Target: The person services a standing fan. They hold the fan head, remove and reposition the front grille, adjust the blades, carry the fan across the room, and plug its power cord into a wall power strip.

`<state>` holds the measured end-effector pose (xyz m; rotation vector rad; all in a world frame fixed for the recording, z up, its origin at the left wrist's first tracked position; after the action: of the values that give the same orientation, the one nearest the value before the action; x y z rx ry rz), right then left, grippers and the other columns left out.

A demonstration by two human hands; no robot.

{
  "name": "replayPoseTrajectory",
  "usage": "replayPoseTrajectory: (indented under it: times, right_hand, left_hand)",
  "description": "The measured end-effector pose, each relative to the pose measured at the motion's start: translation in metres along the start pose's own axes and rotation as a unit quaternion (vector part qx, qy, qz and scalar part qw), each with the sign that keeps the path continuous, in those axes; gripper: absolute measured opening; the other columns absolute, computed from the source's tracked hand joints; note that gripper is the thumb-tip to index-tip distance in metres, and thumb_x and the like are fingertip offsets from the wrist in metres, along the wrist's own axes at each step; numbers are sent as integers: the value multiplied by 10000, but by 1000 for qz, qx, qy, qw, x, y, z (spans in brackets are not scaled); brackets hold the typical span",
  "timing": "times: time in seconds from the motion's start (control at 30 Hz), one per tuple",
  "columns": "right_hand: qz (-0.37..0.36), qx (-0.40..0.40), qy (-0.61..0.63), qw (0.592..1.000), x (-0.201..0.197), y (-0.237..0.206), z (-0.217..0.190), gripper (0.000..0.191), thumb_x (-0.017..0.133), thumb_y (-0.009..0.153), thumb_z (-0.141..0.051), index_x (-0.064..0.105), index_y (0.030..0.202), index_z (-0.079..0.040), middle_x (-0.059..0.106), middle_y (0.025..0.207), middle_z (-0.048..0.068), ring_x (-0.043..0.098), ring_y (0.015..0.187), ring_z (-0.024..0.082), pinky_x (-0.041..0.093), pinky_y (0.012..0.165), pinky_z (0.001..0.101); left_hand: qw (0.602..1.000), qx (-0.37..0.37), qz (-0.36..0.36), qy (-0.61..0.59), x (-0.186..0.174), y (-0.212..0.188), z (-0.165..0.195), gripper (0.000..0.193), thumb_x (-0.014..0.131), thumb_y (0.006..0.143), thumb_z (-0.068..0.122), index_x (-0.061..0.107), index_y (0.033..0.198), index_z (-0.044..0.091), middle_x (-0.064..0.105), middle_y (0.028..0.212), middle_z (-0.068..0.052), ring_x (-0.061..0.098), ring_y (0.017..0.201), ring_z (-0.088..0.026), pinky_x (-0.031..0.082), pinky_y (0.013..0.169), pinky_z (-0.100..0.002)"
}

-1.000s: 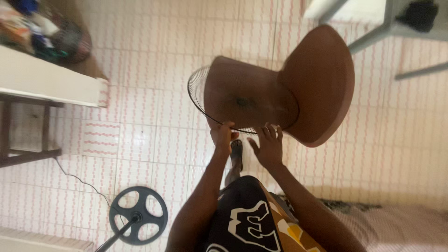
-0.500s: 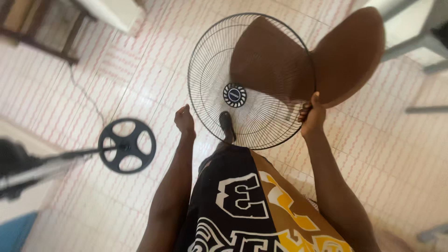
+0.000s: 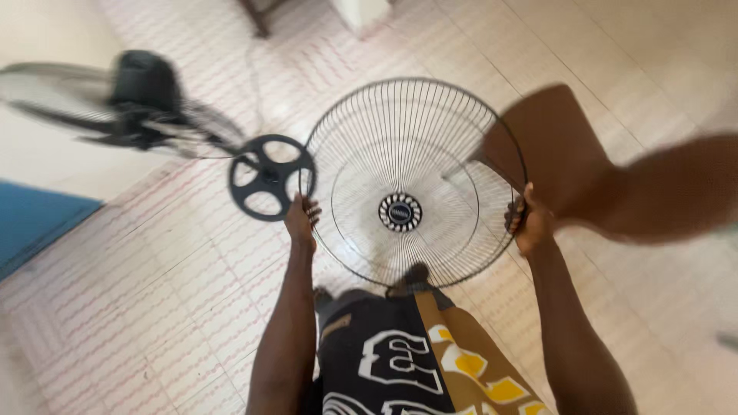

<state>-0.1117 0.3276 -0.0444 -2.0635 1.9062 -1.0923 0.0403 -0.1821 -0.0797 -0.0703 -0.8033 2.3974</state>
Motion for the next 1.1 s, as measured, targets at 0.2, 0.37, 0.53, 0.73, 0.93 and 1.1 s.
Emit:
replayPoseTrajectory:
  times: [0.2, 0.37, 0.53, 0.73, 0.93, 1.1]
  right_hand:
    - [-27, -16, -93, 995, 136, -5, 63, 485, 553, 1043, -501, 491, 713, -151, 407, 575, -14, 389, 483, 117, 314, 439, 280]
    - [32, -48, -183, 981, 237, -30, 126, 456, 647, 1039, -443, 590, 791, -64, 429, 576, 3, 370, 457, 119, 282, 419, 302]
    - [4, -30, -187, 982, 321, -62, 184, 375, 657, 1035, -382, 641, 856, -53, 503, 609, 30, 412, 479, 125, 317, 442, 281]
    - [-83, -33, -136, 987, 409, -98, 230, 328, 623, 1038, -338, 612, 916, -34, 638, 748, 73, 620, 651, 185, 523, 618, 307]
    - [14, 110, -231, 967, 438, -95, 296, 545, 436, 1007, -626, 622, 1006, -114, 666, 911, 114, 580, 790, 226, 445, 741, 408]
    - [126, 181, -51, 974, 443, -61, 327, 499, 511, 1004, -643, 572, 1015, -147, 583, 1075, 110, 463, 899, 228, 407, 822, 384]
  left_hand:
    - [984, -1, 163, -75, -164, -2, 23, 550, 651, 944, 606, 635, 1000, 59, 651, 758, -27, 594, 684, -124, 429, 612, -287]
    - [977, -5, 203, -64, -299, -16, 49, 607, 685, 876, 669, 610, 944, 70, 482, 676, 6, 467, 610, -125, 314, 536, -319]
    - [951, -34, 298, -76, -422, -29, 68, 552, 726, 885, 624, 618, 828, 86, 504, 614, 60, 446, 516, -82, 391, 470, -315]
    - [959, -27, 212, -186, -520, -28, 89, 587, 687, 924, 609, 390, 640, 190, 292, 508, 50, 239, 410, -109, 239, 411, -288]
    - [956, 33, 117, -269, -556, -5, 120, 552, 590, 993, 563, 401, 640, 184, 298, 499, 51, 222, 381, -100, 228, 396, -287]
    - [931, 133, 135, -311, -542, 46, 155, 400, 614, 1031, 452, 510, 781, 157, 430, 614, 51, 377, 504, -93, 356, 510, -299]
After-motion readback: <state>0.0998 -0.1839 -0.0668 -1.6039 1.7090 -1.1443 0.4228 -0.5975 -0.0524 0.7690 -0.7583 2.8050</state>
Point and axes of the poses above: each hand's wrist, its own y-axis towards the middle knuckle, its own x-axis out of the palm, z = x × y, the point moved 6 cm from there along y, towards the middle knuckle
